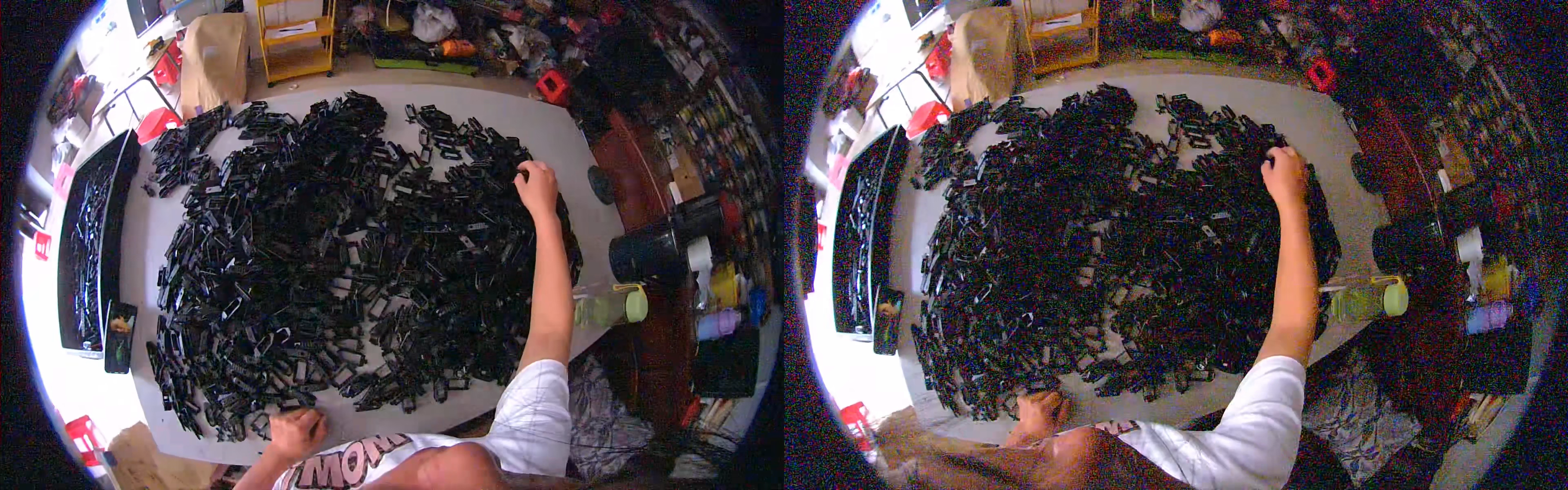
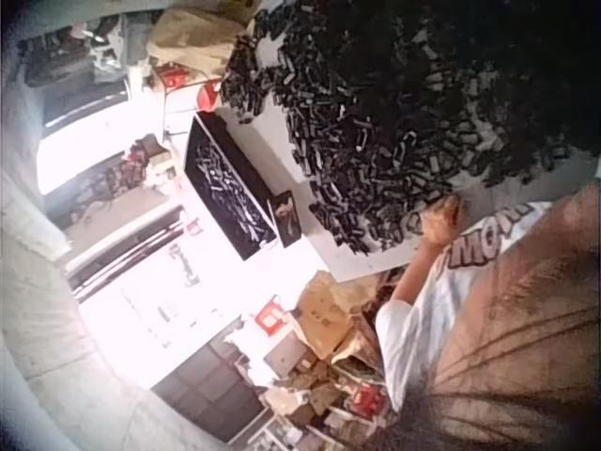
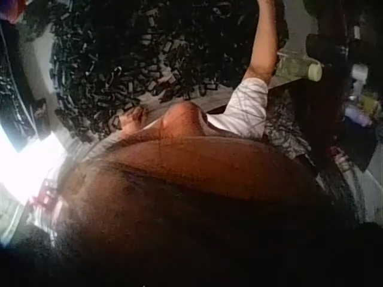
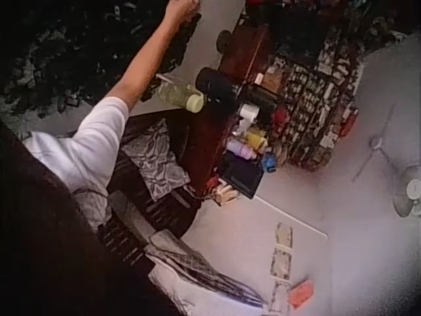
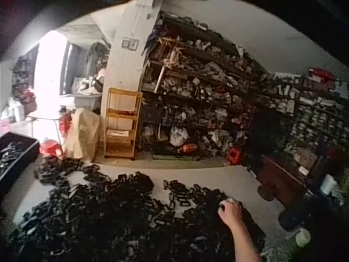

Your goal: Assembling small black plastic components by hand on a workspace table.

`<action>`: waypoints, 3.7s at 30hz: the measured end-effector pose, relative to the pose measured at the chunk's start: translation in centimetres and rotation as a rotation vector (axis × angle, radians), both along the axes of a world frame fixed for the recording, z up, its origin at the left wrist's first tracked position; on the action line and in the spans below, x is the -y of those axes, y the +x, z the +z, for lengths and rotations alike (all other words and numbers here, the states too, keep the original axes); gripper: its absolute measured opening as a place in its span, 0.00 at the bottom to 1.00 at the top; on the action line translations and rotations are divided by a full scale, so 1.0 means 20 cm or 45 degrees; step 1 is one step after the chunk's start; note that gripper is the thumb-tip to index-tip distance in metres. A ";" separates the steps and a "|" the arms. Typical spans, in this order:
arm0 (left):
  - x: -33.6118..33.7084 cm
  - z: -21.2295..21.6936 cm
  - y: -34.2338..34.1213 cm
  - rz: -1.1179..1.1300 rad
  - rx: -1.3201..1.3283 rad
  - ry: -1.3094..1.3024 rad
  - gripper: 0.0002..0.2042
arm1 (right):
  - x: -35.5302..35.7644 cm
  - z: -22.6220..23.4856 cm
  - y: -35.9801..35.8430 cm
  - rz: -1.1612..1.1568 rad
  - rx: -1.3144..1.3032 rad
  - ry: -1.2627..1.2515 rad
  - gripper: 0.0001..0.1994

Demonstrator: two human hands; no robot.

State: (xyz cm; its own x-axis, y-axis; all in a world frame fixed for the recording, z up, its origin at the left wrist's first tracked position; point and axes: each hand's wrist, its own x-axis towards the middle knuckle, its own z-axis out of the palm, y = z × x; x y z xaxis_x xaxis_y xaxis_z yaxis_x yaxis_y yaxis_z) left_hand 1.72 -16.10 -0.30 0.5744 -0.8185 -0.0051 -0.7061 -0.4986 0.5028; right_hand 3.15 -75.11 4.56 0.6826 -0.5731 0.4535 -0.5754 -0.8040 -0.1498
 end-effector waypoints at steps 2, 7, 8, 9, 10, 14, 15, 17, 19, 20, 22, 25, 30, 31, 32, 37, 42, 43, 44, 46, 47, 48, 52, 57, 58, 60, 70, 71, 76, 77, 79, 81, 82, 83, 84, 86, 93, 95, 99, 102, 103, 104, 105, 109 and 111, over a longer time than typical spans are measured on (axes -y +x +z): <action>0.01 -0.01 0.01 0.001 0.011 -0.059 0.07 | -0.10 0.00 0.05 0.216 0.028 -0.085 0.08; 0.01 0.02 0.00 -0.010 0.040 -0.043 0.08 | -0.49 0.00 0.17 0.954 -0.296 0.170 0.13; 0.01 0.03 0.00 -0.006 0.049 -0.031 0.09 | -0.55 -0.02 0.17 0.993 -0.406 0.149 0.14; 0.01 0.02 0.00 -0.005 0.049 -0.029 0.09 | -0.58 -0.05 0.17 0.929 -0.494 0.226 0.17; 0.01 0.01 0.00 0.002 0.036 -0.040 0.09 | -0.57 -0.07 0.17 0.932 -0.493 0.229 0.17; 0.02 0.01 0.01 -0.028 0.037 -0.061 0.11 | -0.43 -0.06 0.11 0.450 -0.498 -0.034 0.15; 0.01 0.00 0.00 -0.026 0.035 -0.059 0.11 | -0.38 -0.07 0.08 0.422 -0.407 -0.039 0.14; -0.02 -0.03 -0.02 0.048 -0.163 0.001 0.10 | -0.28 -0.10 0.03 0.369 -0.270 -0.033 0.13; -0.01 -0.01 -0.02 0.068 -0.167 0.039 0.10 | -0.23 -0.09 0.00 0.282 -0.227 -0.027 0.13; -0.01 0.01 -0.01 0.084 -0.166 0.079 0.10 | -0.23 -0.08 -0.02 0.239 -0.187 -0.057 0.14; 0.01 0.03 0.00 0.047 -0.094 0.033 0.10 | -0.23 -0.03 -0.04 0.115 -0.230 0.075 0.14; 0.02 0.03 0.02 -0.007 -0.018 -0.037 0.10 | -0.11 -0.07 -0.11 0.188 -0.044 0.184 0.15; -0.01 -0.01 0.00 -0.005 -0.037 -0.018 0.09 | -0.16 -0.05 -0.09 0.226 0.097 0.164 0.12; -0.02 -0.03 -0.01 0.023 -0.094 -0.033 0.08 | -0.18 -0.05 -0.08 0.228 0.096 0.166 0.12; -0.03 -0.04 -0.01 0.048 -0.153 -0.050 0.08 | -0.22 -0.05 -0.07 0.246 0.103 0.116 0.11; 0.00 -0.01 0.02 -0.021 -0.024 -0.107 0.09 | -0.36 -0.04 0.02 0.499 -0.001 0.161 0.07; 0.02 -0.01 0.02 -0.024 0.028 -0.107 0.10 | -0.41 -0.07 0.10 0.445 -0.344 -0.138 0.10; 0.02 0.00 0.02 -0.020 0.037 -0.107 0.10 | -0.38 -0.08 0.12 0.390 -0.434 -0.165 0.10; 0.02 0.00 0.02 -0.012 0.047 -0.106 0.10 | -0.35 -0.09 0.12 0.393 -0.433 -0.165 0.10; 0.03 0.01 0.02 -0.025 0.049 -0.072 0.10 | -0.28 -0.09 0.10 0.362 -0.222 0.105 0.12; 0.02 0.02 0.02 -0.036 0.048 -0.035 0.09 | -0.27 -0.08 0.08 0.354 -0.021 0.439 0.13; 0.02 0.02 0.02 -0.038 0.045 -0.039 0.09 | -0.23 -0.11 0.05 0.416 0.123 0.398 0.12; 0.00 0.03 -0.01 -0.004 0.008 -0.026 0.09 | -0.33 -0.03 -0.05 0.463 0.238 0.780 0.12; -0.02 0.02 -0.02 0.041 -0.031 -0.060 0.08 | -0.76 0.14 -0.14 0.604 0.330 1.346 0.14; -0.02 0.00 -0.01 0.030 -0.052 -0.041 0.08 | -0.87 0.18 -0.17 0.571 0.240 1.401 0.14; -0.03 -0.03 0.00 0.024 -0.080 -0.011 0.09 | -1.12 0.20 -0.26 0.647 0.189 1.565 0.13; -0.09 -0.01 -0.05 -0.061 -0.052 -0.404 0.07 | -2.22 -0.31 -0.63 0.737 -0.011 1.202 0.08; -0.14 -0.02 -0.08 -0.070 -0.044 -0.409 0.07 | -2.28 -0.31 -0.64 0.748 -0.014 1.210 0.08; -0.35 -0.04 -0.22 -0.117 0.140 -0.542 0.07 | -2.39 -0.24 -0.55 0.621 -0.049 0.741 0.08; -0.39 -0.03 -0.25 -0.083 0.133 -0.506 0.07 | -2.38 -0.27 -0.52 0.611 0.034 0.695 0.09; -0.45 -0.02 -0.29 -0.021 0.143 -0.515 0.06 | -2.39 -0.20 -0.43 0.537 0.037 0.604 0.11; -0.52 0.00 -0.30 0.040 0.145 -0.503 0.06 | -2.38 -0.21 -0.37 0.555 0.069 0.615 0.12; -0.54 0.01 -0.29 0.081 0.152 -0.460 0.05 | -2.37 -0.26 -0.35 0.569 0.067 0.563 0.11; -0.57 0.02 -0.28 0.117 0.167 -0.440 0.04 | -2.37 -0.27 -0.34 0.582 0.071 0.485 0.11; -0.60 0.02 -0.26 0.135 0.173 -0.438 0.04 | -2.37 -0.27 -0.35 0.601 0.070 0.486 0.11; -0.67 0.03 -0.20 0.284 0.179 -0.559 0.04 | -2.37 -0.26 -0.37 0.482 0.075 0.441 0.09; -0.84 0.09 0.14 0.946 0.320 -0.474 0.07 | -2.33 -0.14 -0.63 0.303 -0.240 0.466 0.11; -0.86 0.09 0.20 1.037 0.434 -0.240 0.09 | -2.34 -0.18 -0.68 0.294 -0.340 0.411 0.12; -0.87 0.02 0.23 1.013 0.343 -0.049 0.10 | -2.35 -0.16 -0.71 0.189 -0.385 0.423 0.12; -0.87 0.04 0.19 0.972 0.433 -0.065 0.11 | -2.35 -0.14 -0.71 0.293 -0.190 0.392 0.11; -0.86 0.05 0.18 0.970 0.429 -0.064 0.11 | -2.35 -0.16 -0.70 0.290 -0.193 0.393 0.11; -0.84 0.07 0.16 0.991 0.301 -0.296 0.12 | -2.34 -0.19 -0.70 0.292 -0.248 0.407 0.11; -0.82 0.09 0.15 1.006 0.170 -0.527 0.14 | -2.33 -0.20 -0.70 0.294 -0.303 0.421 0.12; -0.70 0.09 -0.05 0.807 -0.455 -1.052 0.19 | -2.33 -0.11 -0.65 0.674 -0.115 0.581 0.13; -0.63 0.05 -0.14 0.595 -0.564 -0.955 0.18 | -2.34 -0.09 -0.60 1.043 -0.123 0.491 0.15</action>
State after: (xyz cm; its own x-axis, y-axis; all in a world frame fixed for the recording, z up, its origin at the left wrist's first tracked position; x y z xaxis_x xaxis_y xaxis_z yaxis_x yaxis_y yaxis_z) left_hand -1.01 -3.56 0.79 0.9121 -0.3890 0.1297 -0.1910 -0.1231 0.9738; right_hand -8.84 -28.23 2.85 0.9680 0.0077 0.2509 0.1297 -0.8710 -0.4738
